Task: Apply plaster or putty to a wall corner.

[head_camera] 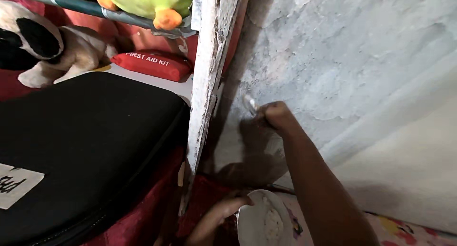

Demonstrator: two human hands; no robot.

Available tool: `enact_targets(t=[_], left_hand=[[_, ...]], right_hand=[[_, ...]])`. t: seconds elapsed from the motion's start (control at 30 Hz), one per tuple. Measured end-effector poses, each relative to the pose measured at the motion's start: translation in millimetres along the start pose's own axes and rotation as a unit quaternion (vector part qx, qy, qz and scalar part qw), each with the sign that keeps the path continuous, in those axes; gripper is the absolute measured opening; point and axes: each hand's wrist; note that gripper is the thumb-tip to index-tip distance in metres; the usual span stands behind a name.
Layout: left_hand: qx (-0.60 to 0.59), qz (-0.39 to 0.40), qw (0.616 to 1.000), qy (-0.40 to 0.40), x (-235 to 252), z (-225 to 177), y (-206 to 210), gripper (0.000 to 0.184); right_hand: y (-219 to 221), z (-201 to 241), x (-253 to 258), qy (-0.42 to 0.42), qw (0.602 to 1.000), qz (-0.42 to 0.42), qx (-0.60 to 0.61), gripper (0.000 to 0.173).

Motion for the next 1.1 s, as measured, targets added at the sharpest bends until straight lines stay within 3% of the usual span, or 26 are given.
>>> enact_targets(t=[0.07, 0.23, 0.37, 0.5, 0.63, 0.73, 0.9, 1.1], left_hand=[[-0.007, -0.003, 1.000, 0.004, 0, 1, 0, 0.047], [-0.018, -0.024, 0.999, 0.013, -1, 2, -5, 0.049], [-0.045, -0.092, 0.994, 0.028, -5, -6, -7, 0.043], [-0.092, -0.168, 0.980, 0.053, -4, -6, -12, 0.045], [-0.139, -0.240, 0.954, 0.112, 0, -2, -20, 0.048], [-0.169, -0.278, 0.935, 0.142, 4, 0, -24, 0.051], [-0.212, -0.316, 0.905, 0.189, 3, -7, -22, 0.051], [-0.224, -0.328, 0.894, 0.208, 4, -9, -19, 0.047]], right_hand=[[-5, 11, -9, 0.011, 0.998, -0.010, 0.054, 0.026], [1, -8, 10, 0.030, 0.998, 0.017, -0.047, 0.026], [-6, 2, -8, -0.019, 0.998, -0.016, 0.050, 0.029], [-10, -22, -4, -0.022, 0.998, -0.001, -0.052, 0.026], [-38, -49, -36, -0.133, 0.989, -0.019, -0.068, 0.031], [-58, -70, -59, -0.181, 0.967, -0.036, -0.178, 0.046], [-64, -89, -105, -0.117, 0.920, -0.076, -0.367, 0.030], [-48, -103, -117, -0.220, 0.848, -0.019, -0.481, 0.023]])
Point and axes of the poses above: each hand's wrist, its own x-axis towards the middle knuckle, its own y-axis out of the palm, z = x × y, and after that the axes turned 13 degrees about y, right-handed
